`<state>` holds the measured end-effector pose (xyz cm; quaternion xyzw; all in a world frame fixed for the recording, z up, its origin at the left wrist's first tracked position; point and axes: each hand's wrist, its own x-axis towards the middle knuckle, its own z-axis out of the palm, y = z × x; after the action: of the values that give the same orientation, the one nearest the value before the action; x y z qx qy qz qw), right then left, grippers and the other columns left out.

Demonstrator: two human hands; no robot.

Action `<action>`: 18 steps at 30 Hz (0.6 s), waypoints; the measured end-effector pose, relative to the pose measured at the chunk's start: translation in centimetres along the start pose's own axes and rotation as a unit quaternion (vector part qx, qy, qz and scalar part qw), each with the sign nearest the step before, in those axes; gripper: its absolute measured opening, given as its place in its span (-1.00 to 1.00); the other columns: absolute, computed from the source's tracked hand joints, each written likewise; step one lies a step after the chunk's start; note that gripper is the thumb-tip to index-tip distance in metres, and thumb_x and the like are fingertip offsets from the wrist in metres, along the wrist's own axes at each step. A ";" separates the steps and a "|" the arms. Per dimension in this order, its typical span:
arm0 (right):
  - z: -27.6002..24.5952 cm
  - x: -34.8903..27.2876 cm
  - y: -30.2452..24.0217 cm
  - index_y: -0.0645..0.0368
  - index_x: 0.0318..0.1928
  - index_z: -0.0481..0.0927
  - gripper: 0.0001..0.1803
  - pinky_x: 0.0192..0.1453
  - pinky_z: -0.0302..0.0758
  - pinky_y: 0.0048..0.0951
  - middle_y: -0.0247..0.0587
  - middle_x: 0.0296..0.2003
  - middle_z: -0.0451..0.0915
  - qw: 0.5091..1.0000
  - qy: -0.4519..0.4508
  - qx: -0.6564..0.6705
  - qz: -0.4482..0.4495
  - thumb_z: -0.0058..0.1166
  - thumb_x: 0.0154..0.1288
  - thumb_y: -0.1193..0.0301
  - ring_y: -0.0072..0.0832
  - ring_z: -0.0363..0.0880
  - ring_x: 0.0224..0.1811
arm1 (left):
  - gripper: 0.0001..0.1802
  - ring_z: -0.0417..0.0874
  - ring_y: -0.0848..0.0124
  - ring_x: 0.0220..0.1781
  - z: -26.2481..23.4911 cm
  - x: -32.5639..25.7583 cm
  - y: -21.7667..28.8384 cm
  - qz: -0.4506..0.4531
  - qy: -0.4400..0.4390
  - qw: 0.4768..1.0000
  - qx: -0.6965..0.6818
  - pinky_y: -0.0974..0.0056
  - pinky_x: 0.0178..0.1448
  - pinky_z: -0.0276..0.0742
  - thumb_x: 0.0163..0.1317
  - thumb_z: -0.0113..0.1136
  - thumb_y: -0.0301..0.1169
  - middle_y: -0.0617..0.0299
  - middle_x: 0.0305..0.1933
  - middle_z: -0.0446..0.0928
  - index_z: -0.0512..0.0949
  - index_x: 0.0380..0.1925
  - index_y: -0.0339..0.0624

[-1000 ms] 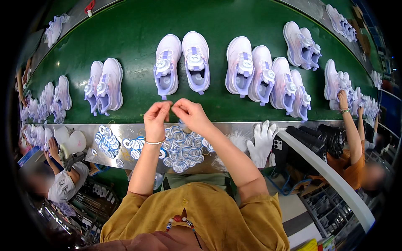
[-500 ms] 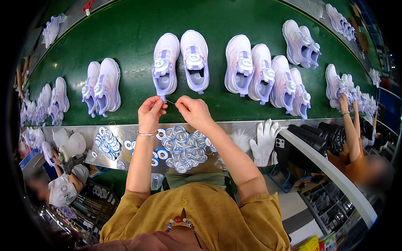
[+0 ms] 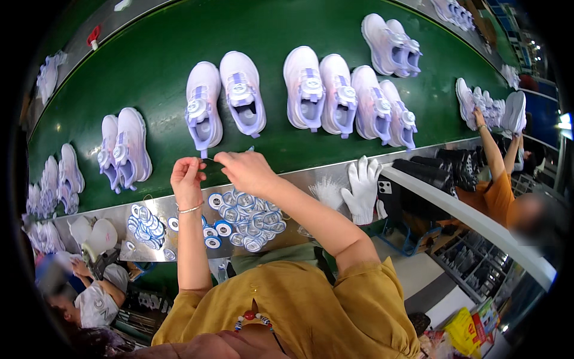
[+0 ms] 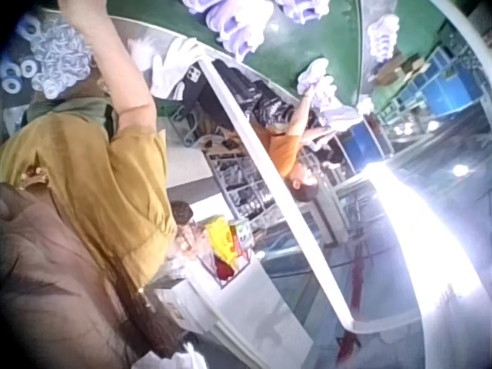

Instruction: The person attaches small circular tags to the tongue of light purple sneakers on a moving conveyor belt. They pick up tags from a pile, place them on each shoe, and move the shoes along the line.

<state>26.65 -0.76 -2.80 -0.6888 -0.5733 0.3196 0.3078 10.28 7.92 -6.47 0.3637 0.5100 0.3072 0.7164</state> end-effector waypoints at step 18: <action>-1.0 -2.8 -0.3 0.28 -0.25 0.57 -0.86 -0.35 0.43 -0.46 -0.16 -0.38 0.60 0.915 -0.002 0.385 0.118 0.11 0.20 0.47 -0.45 0.55 -0.41 | -0.95 0.59 0.48 -0.33 0.1 -2.4 2.1 0.027 0.004 1.000 0.011 0.46 -0.38 0.49 0.28 0.10 -0.48 0.17 -0.30 0.57 0.44 -0.31 -0.21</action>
<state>26.84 -3.49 -1.69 -0.5790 -0.3211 0.5507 0.5083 9.54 7.08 -3.41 0.3840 0.5059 0.3227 0.7018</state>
